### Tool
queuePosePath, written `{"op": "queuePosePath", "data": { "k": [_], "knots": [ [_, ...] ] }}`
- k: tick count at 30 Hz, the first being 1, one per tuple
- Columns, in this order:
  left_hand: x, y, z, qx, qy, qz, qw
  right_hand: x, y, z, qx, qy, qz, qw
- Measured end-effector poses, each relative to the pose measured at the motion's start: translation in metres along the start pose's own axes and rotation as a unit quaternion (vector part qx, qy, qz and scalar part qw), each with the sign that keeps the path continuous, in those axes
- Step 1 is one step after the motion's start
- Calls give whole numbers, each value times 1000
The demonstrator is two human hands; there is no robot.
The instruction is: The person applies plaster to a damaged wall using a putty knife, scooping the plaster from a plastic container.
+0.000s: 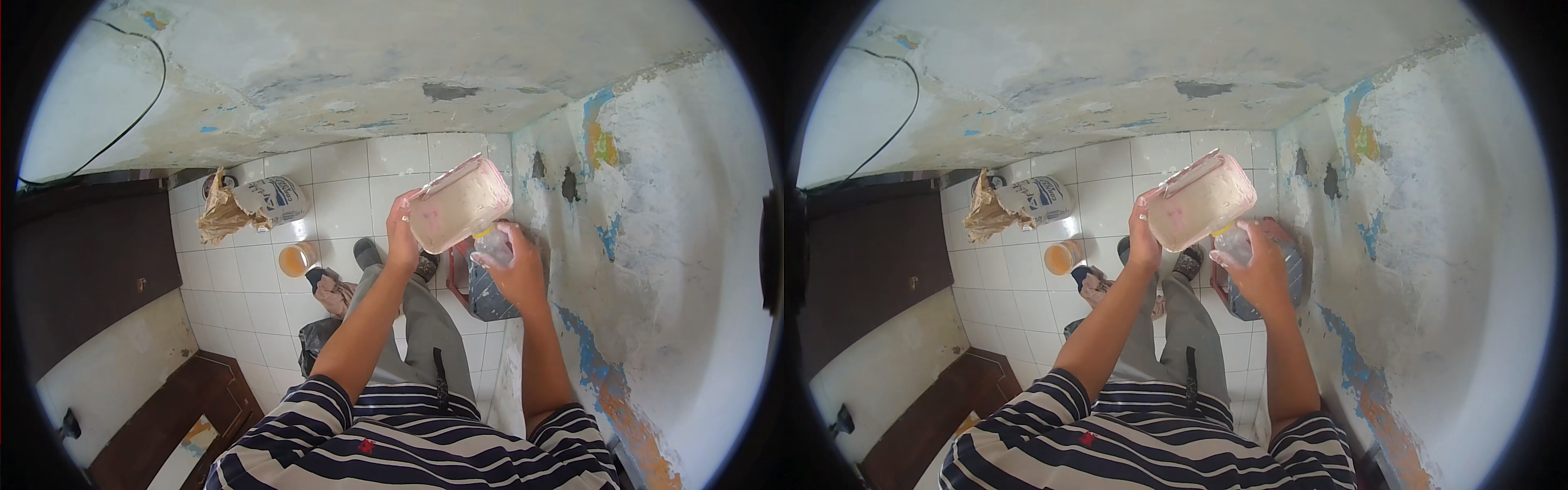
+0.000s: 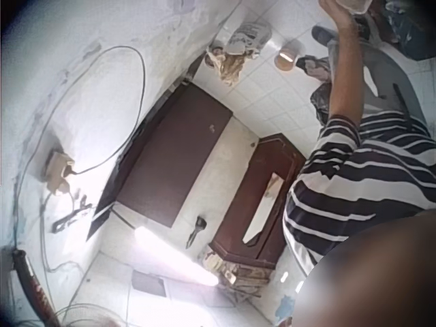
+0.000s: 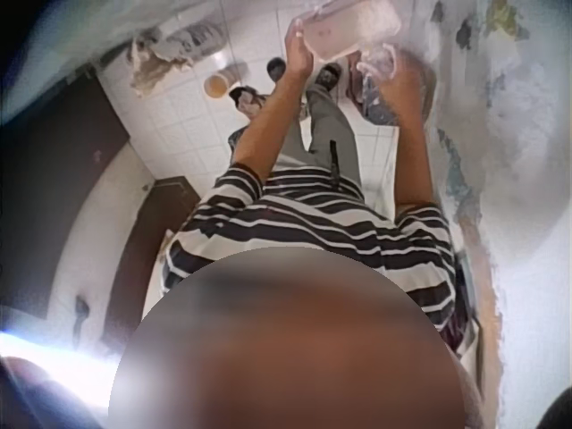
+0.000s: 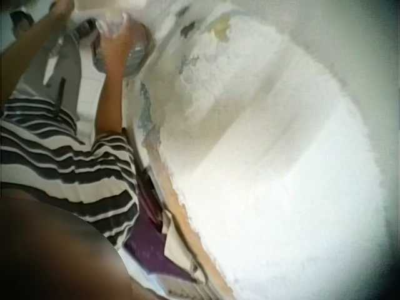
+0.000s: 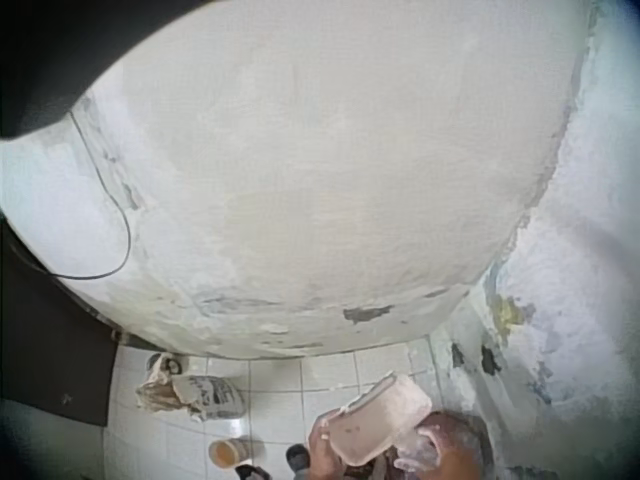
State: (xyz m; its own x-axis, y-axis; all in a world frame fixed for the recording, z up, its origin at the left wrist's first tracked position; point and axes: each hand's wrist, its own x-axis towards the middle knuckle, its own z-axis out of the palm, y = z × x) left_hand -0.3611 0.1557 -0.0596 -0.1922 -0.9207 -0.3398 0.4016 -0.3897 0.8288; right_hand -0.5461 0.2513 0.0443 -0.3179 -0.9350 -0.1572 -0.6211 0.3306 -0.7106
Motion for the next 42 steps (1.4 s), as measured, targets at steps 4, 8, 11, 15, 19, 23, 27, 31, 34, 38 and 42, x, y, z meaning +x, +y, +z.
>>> {"op": "queuePosePath", "data": {
  "k": [4,8,11,15,19,23,27,31,34,38,42],
  "knots": [
    [-1,-2,3,0,-14,-7,1000,-25,14,10,69,-12,88,994],
    [-8,-7,6,52,-55,20,997,-36,13,2,75,-22,132,988],
    [-12,-15,9,50,-75,14,996,-28,6,-7,5,-48,134,990],
    [-19,-28,12,66,-86,3,994,-14,-10,-23,-37,-113,184,976],
    [-26,-35,18,38,-79,-19,996,-24,14,-18,-67,-114,158,979],
    [-29,-40,16,49,-92,-27,994,-32,12,-18,-57,-108,178,976],
    [-31,-45,11,26,-94,-36,995,-34,4,-23,0,-118,244,963],
    [-32,-48,7,28,-87,-46,995,-50,18,-16,71,-79,248,963],
    [-31,-49,6,31,-68,-62,995,-67,41,1,159,4,169,973],
    [-27,-42,0,70,-85,-41,993,-84,68,12,252,82,167,950],
    [-24,-38,-9,72,-84,-46,993,-100,131,32,137,93,240,957]
  ]
}}
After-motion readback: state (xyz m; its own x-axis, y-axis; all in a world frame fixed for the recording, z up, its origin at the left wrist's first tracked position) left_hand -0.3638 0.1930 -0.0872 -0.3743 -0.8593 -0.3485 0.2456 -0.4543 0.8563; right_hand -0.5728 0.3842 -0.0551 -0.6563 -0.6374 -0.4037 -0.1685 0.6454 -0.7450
